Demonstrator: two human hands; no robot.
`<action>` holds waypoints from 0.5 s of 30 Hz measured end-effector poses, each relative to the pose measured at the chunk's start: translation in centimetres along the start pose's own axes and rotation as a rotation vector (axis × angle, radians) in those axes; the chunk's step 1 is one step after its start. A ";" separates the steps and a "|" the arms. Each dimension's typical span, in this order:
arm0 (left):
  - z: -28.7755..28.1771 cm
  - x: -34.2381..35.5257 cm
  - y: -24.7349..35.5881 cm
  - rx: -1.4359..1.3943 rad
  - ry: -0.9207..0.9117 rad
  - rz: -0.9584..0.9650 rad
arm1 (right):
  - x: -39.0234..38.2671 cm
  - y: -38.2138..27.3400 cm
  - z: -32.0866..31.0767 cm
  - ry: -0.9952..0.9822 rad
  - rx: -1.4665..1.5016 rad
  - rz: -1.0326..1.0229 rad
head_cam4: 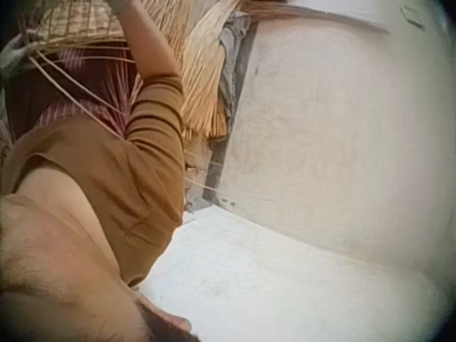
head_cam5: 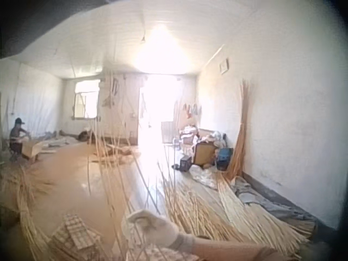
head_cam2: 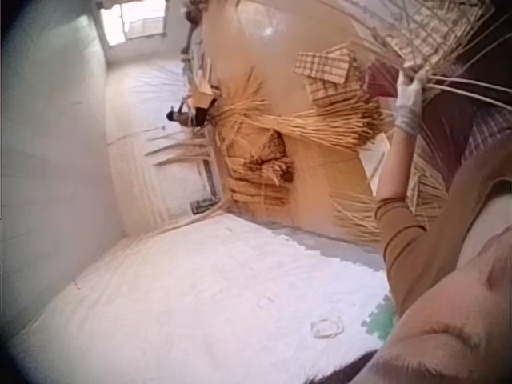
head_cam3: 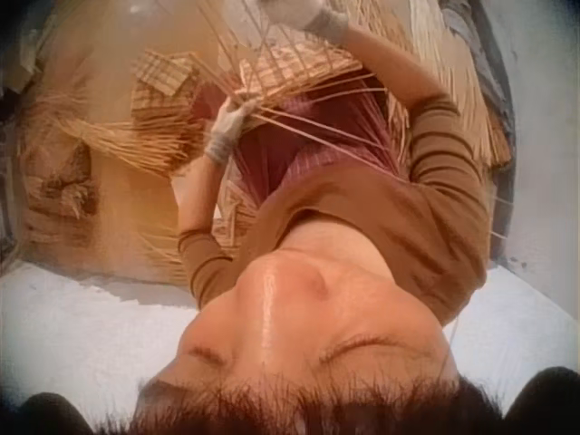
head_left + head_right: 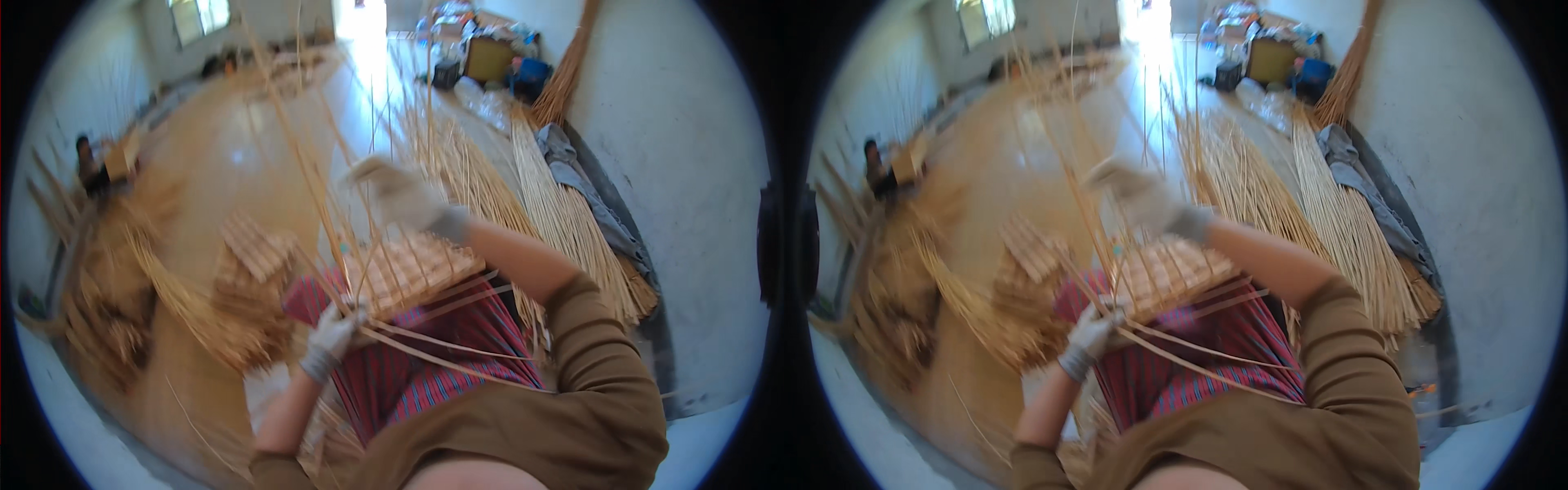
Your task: Weaving a basket using long flexible wooden strips.
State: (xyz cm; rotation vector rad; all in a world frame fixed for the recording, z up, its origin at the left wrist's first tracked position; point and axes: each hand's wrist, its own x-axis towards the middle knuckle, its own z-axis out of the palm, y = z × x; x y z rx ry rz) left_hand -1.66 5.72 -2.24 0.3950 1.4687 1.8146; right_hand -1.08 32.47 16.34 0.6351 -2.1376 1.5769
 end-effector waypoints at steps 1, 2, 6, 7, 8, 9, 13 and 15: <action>-0.1 -0.1 0.6 0.049 0.020 0.057 | -4.8 -0.7 -3.2 0.114 -0.004 0.240; 1.3 0.1 3.1 0.082 -0.036 -0.027 | -12.0 2.5 -7.0 0.531 0.209 0.170; 0.9 -1.0 2.4 -0.016 -0.040 -0.020 | -27.1 2.5 -2.6 0.799 0.492 0.390; -0.2 -1.4 2.9 0.006 -0.060 -0.089 | -28.0 2.9 -0.7 0.923 0.509 0.456; -0.4 -1.4 2.5 -0.031 -0.055 -0.097 | -27.2 2.4 0.0 1.014 0.539 0.493; -0.6 -1.6 2.1 -0.065 -0.052 -0.100 | -26.1 2.0 0.4 1.048 0.488 0.520; -1.3 -1.6 0.7 -0.073 -0.066 -0.135 | -23.1 0.3 2.3 0.502 0.383 0.761; -1.2 -1.9 1.0 -0.097 -0.061 -0.133 | -20.8 -2.0 7.3 0.112 0.327 1.025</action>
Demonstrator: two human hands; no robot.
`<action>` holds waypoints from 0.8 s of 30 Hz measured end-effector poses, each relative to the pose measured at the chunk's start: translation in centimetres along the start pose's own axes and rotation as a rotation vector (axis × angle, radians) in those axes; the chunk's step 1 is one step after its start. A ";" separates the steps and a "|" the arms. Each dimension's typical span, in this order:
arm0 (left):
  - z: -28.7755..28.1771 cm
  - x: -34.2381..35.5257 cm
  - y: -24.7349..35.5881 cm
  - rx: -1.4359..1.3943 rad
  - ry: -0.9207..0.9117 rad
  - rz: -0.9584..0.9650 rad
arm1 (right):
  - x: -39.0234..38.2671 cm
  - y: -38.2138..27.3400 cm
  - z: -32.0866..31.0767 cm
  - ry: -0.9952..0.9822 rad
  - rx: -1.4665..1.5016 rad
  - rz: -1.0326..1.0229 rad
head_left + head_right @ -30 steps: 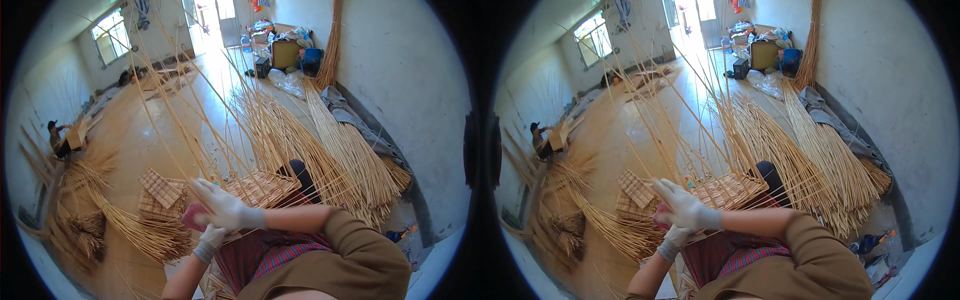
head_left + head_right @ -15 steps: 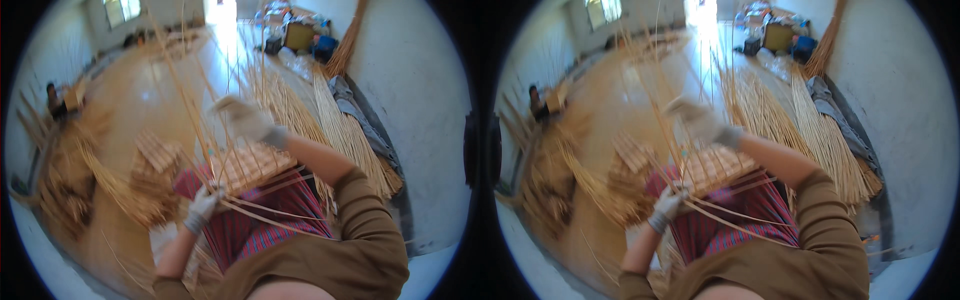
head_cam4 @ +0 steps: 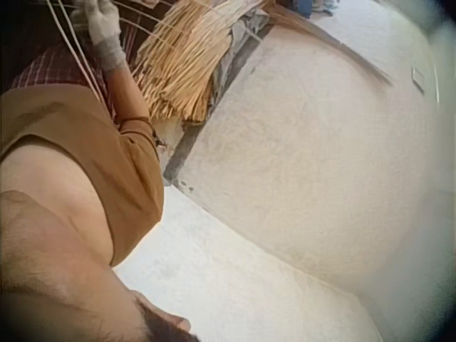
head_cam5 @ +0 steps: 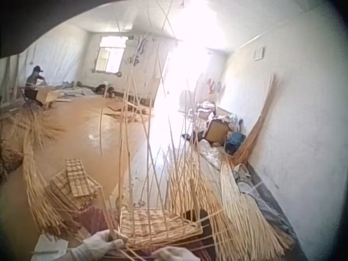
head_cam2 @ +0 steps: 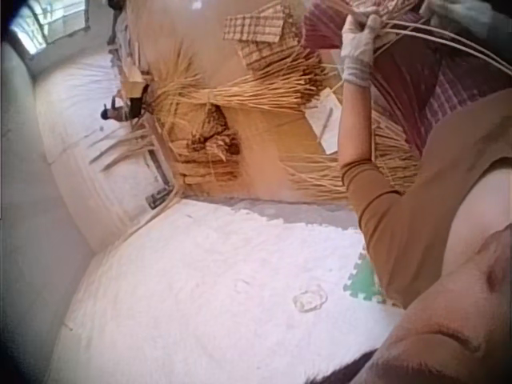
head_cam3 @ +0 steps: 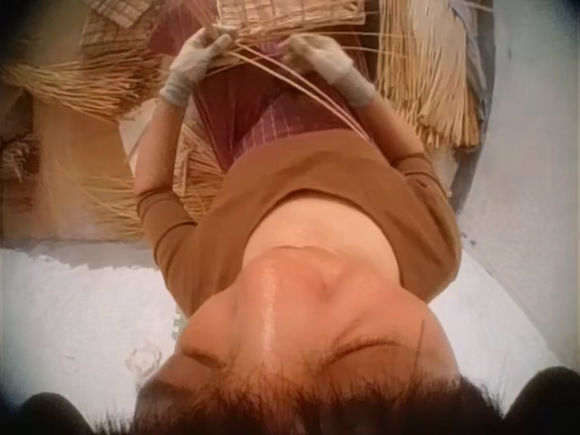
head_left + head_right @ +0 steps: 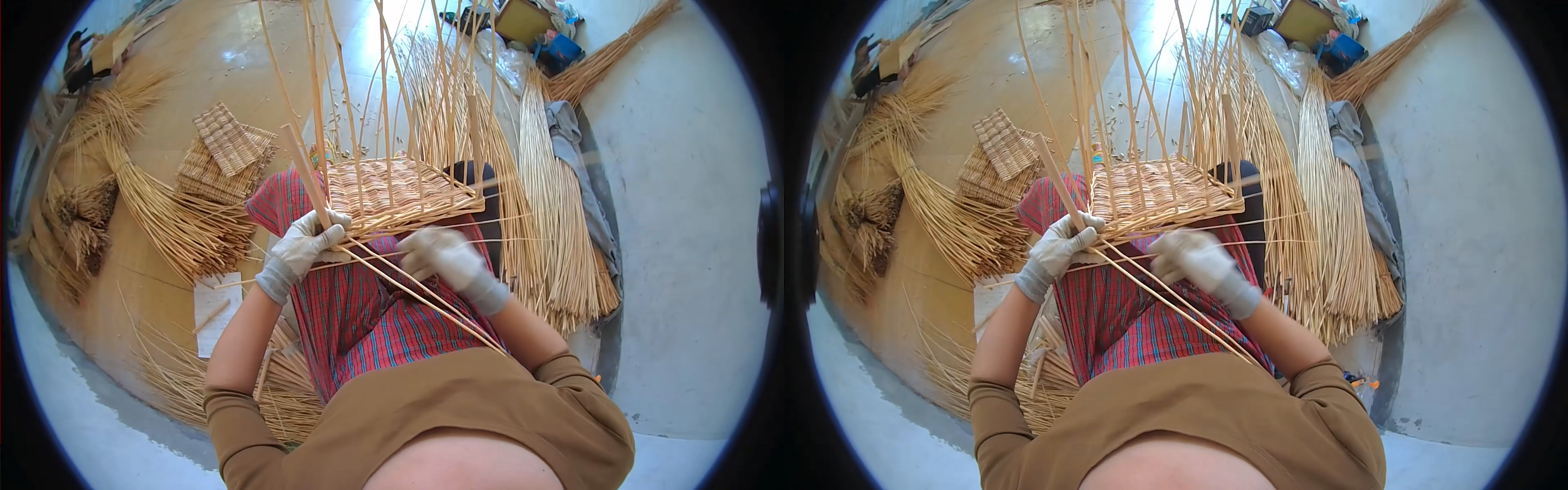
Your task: Weaving a basket using long flexible wooden strips.
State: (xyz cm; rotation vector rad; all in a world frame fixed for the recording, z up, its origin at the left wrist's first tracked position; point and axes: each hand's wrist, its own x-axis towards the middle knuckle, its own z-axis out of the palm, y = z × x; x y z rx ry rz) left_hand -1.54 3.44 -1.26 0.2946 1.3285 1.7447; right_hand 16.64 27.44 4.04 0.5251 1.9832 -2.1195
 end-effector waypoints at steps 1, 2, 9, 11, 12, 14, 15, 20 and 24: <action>0.3 0.1 0.3 -0.013 -0.018 -0.005 | 0.3 0.1 2.0 -0.019 0.067 0.057; 0.7 0.2 0.7 -0.012 -0.021 0.002 | 1.4 1.8 2.7 -0.064 0.232 0.014; -0.1 0.0 1.5 -0.044 -0.064 -0.057 | 3.2 -1.4 3.3 0.213 -0.302 -0.642; -0.4 0.2 1.1 -0.032 -0.060 -0.065 | 4.5 -4.7 3.6 0.216 -0.430 -0.706; -0.1 0.2 1.3 -0.027 -0.057 -0.052 | 5.3 -6.7 4.0 0.214 -0.567 -0.772; 0.5 0.2 1.2 -0.002 -0.041 -0.027 | 7.5 -9.4 4.0 0.063 -0.617 -0.730; 0.5 0.2 1.0 -0.001 -0.042 -0.024 | 8.8 -10.0 4.2 0.070 -0.647 -0.734; 1.4 0.3 0.4 -0.025 -0.004 -0.028 | 10.4 -12.0 6.9 0.078 -0.854 -0.888; -0.8 0.8 -2.3 0.384 -0.076 0.356 | 9.1 -10.9 12.2 0.026 -1.217 -1.200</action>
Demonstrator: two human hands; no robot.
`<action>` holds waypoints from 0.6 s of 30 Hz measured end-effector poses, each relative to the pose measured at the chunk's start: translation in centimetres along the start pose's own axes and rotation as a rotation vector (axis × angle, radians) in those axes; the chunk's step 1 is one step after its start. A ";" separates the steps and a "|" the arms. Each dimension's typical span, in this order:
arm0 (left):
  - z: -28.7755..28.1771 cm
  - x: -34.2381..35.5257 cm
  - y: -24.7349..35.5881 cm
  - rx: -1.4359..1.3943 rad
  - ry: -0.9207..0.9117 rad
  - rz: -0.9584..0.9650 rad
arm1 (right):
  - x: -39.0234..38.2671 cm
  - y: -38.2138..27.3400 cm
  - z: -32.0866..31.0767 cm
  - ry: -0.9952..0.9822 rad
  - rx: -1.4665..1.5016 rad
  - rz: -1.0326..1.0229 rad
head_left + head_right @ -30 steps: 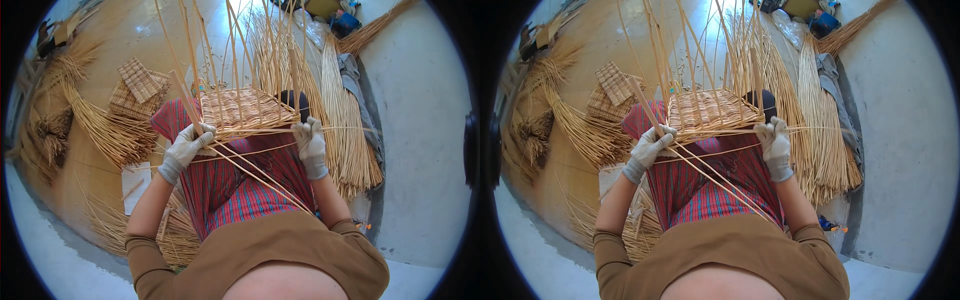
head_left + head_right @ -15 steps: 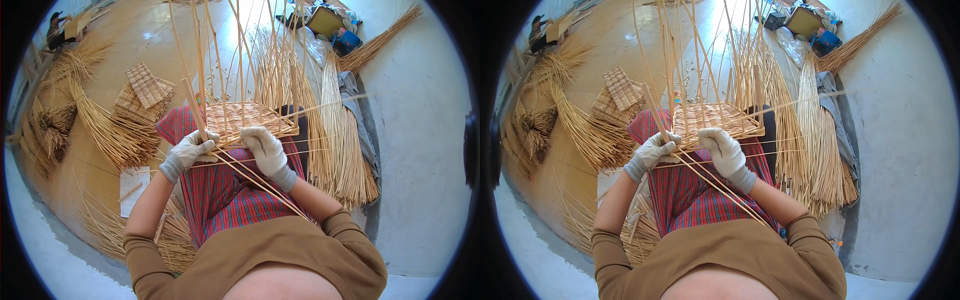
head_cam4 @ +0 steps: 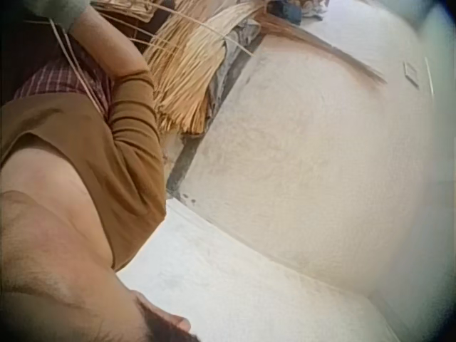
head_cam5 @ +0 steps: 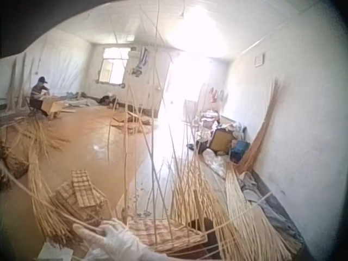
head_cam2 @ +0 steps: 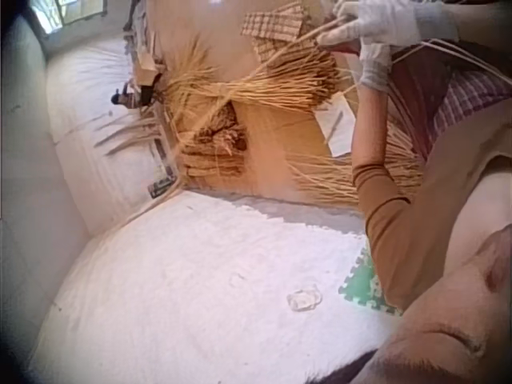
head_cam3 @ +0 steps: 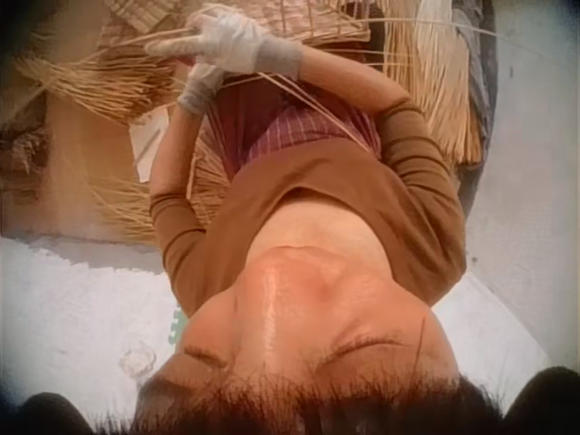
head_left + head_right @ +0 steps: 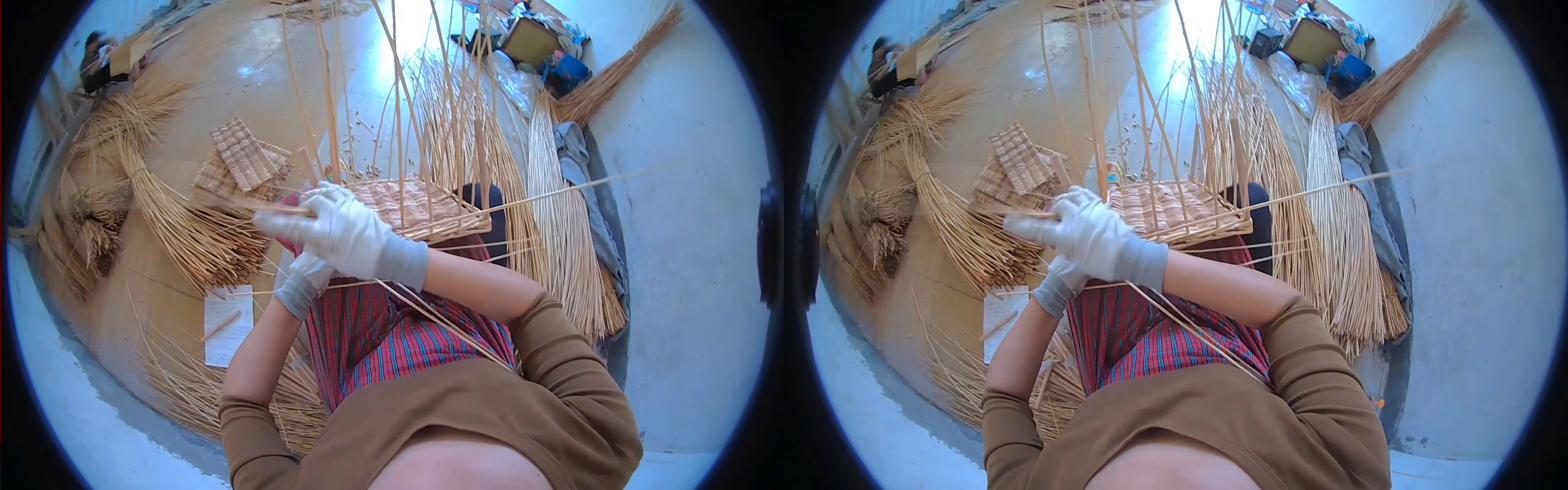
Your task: Weaving a basket using long flexible wooden strips.
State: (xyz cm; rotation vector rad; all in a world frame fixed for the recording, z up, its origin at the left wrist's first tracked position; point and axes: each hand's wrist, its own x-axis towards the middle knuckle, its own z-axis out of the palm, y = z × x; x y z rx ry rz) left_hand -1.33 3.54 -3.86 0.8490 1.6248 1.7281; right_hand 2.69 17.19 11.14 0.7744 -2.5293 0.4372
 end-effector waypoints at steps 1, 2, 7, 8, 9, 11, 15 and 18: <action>0.7 0.2 1.0 -0.176 0.116 -0.052 | -0.9 -0.5 -0.3 0.128 -0.062 -0.107; 1.2 -0.2 2.0 -0.352 0.252 -0.112 | -2.0 0.0 -1.3 0.102 -0.084 -0.042; 1.8 1.3 3.4 -0.317 0.288 -0.398 | -15.9 4.5 -2.4 0.114 -0.074 0.506; 2.0 1.1 3.4 -0.327 0.293 -0.387 | -15.1 3.2 -3.1 0.072 -0.130 0.532; 2.1 0.9 3.6 -0.351 0.318 -0.384 | -14.0 2.1 -3.6 0.031 -0.186 0.555; 2.2 0.7 4.5 -0.380 0.323 -0.379 | -12.1 2.9 -1.9 0.078 -0.181 0.444; 1.8 1.1 3.6 -0.361 0.322 -0.408 | -9.6 2.7 1.8 -0.106 -0.155 0.481; 1.8 0.9 3.8 -0.320 0.287 -0.440 | -9.8 2.7 0.0 -0.215 -0.102 0.429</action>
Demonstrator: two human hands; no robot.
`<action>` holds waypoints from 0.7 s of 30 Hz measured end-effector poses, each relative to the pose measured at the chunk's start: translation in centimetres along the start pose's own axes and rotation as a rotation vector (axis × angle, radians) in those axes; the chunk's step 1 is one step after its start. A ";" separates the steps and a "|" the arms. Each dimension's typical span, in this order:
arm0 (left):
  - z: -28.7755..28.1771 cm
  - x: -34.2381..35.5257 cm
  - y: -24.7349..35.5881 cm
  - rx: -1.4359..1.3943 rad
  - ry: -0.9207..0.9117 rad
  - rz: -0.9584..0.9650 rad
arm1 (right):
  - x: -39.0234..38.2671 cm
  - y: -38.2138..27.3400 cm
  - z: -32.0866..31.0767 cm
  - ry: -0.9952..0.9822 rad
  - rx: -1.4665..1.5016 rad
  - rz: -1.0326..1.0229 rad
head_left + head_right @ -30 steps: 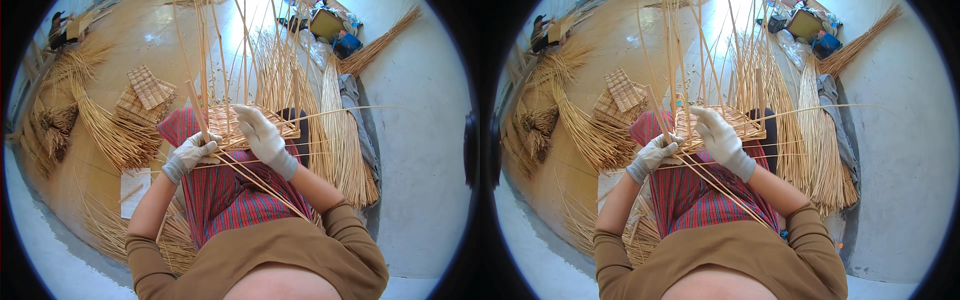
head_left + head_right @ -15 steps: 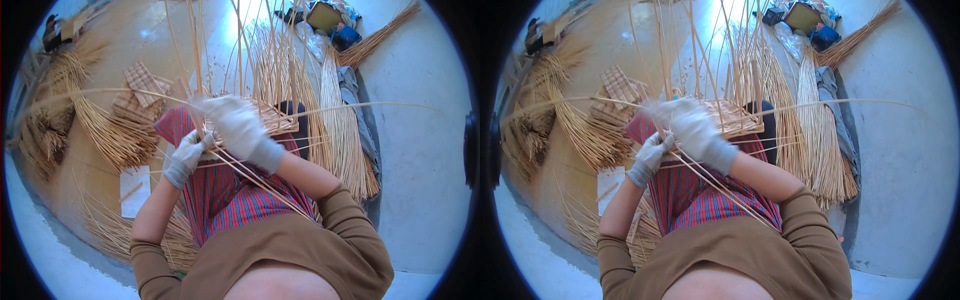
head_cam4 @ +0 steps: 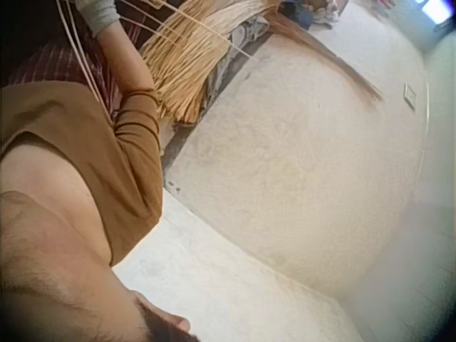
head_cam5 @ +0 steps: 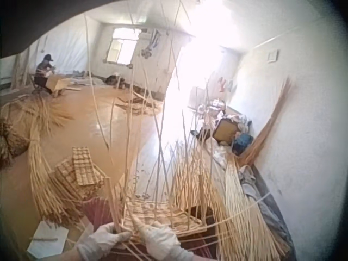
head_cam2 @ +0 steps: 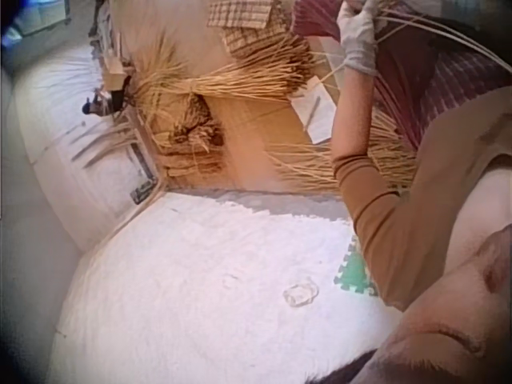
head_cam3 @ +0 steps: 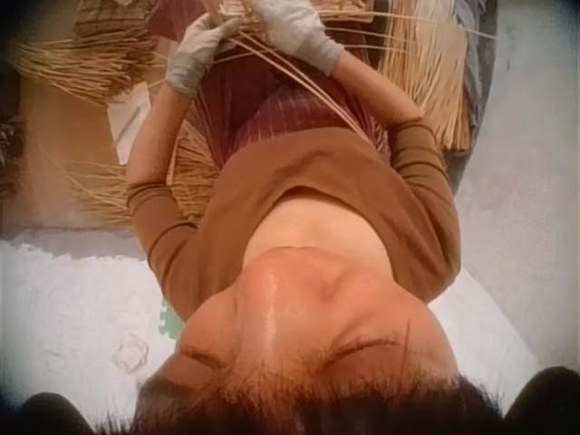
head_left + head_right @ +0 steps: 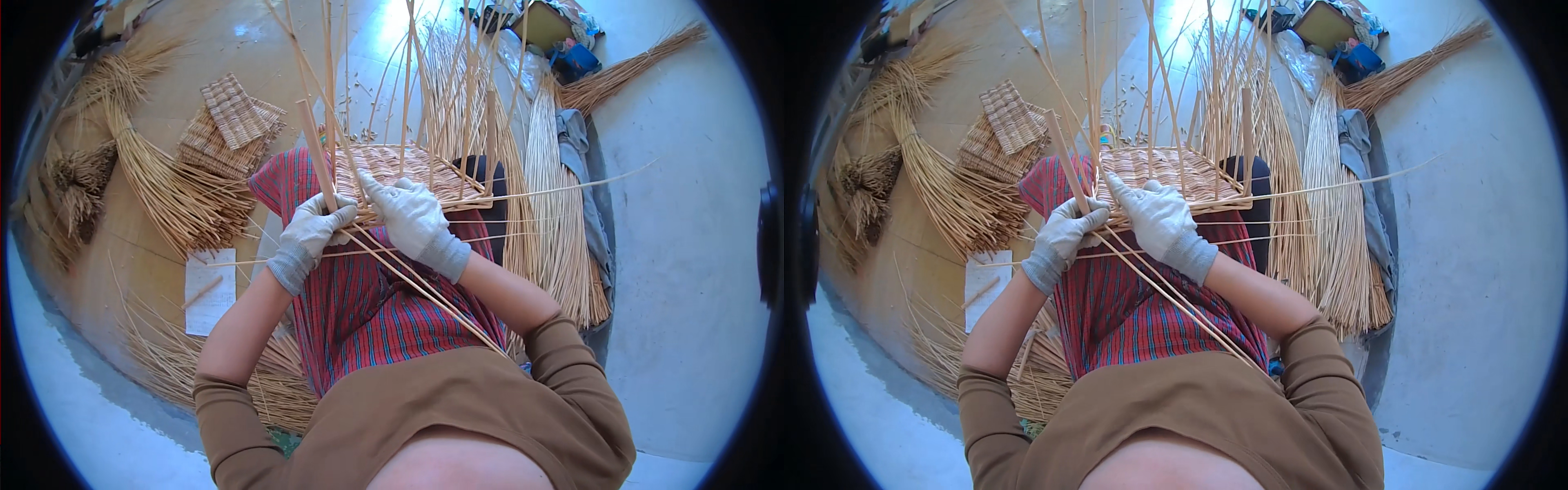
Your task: Weaving a basket using long flexible wooden strips.
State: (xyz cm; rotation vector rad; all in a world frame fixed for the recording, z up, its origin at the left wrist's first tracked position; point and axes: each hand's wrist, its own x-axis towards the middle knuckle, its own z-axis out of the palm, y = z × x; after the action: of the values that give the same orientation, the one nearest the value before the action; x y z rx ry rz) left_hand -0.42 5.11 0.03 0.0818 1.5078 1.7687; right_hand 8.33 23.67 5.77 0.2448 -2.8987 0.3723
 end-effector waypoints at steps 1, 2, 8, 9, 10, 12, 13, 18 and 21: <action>-0.1 -0.1 0.0 0.005 -0.005 -0.003 | -0.1 -0.1 0.4 0.024 -0.035 -0.009; -0.1 -0.2 0.1 -0.011 -0.011 0.001 | -0.2 -0.2 0.7 0.027 -0.035 0.000; -0.1 -0.4 0.0 -0.032 -0.003 0.020 | -1.3 -1.1 0.0 0.279 0.068 -0.127; -0.1 -0.4 -0.1 -0.043 -0.002 0.030 | -2.4 -1.1 -0.7 0.265 0.084 -0.183; 0.1 -0.4 0.1 -0.052 -0.006 0.045 | -3.6 -0.8 -0.5 0.219 0.242 -0.061; 0.1 -0.5 -0.1 -0.058 -0.001 0.062 | -5.9 0.6 2.0 0.216 0.528 0.136; 0.2 -0.4 -0.1 -0.064 0.001 0.079 | -6.2 0.5 1.1 0.051 1.066 0.650; 0.1 -0.6 -0.3 -0.007 0.008 0.093 | 0.8 2.1 -0.3 0.589 1.027 0.332; 0.4 -0.1 -0.3 0.014 0.030 0.103 | 7.0 -0.2 -3.0 0.318 0.882 0.146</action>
State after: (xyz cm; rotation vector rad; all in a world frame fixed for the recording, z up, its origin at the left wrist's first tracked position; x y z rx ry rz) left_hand 0.03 5.39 -0.03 0.1428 1.5616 1.8481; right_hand 2.16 23.28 10.23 0.0827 -2.2673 1.5375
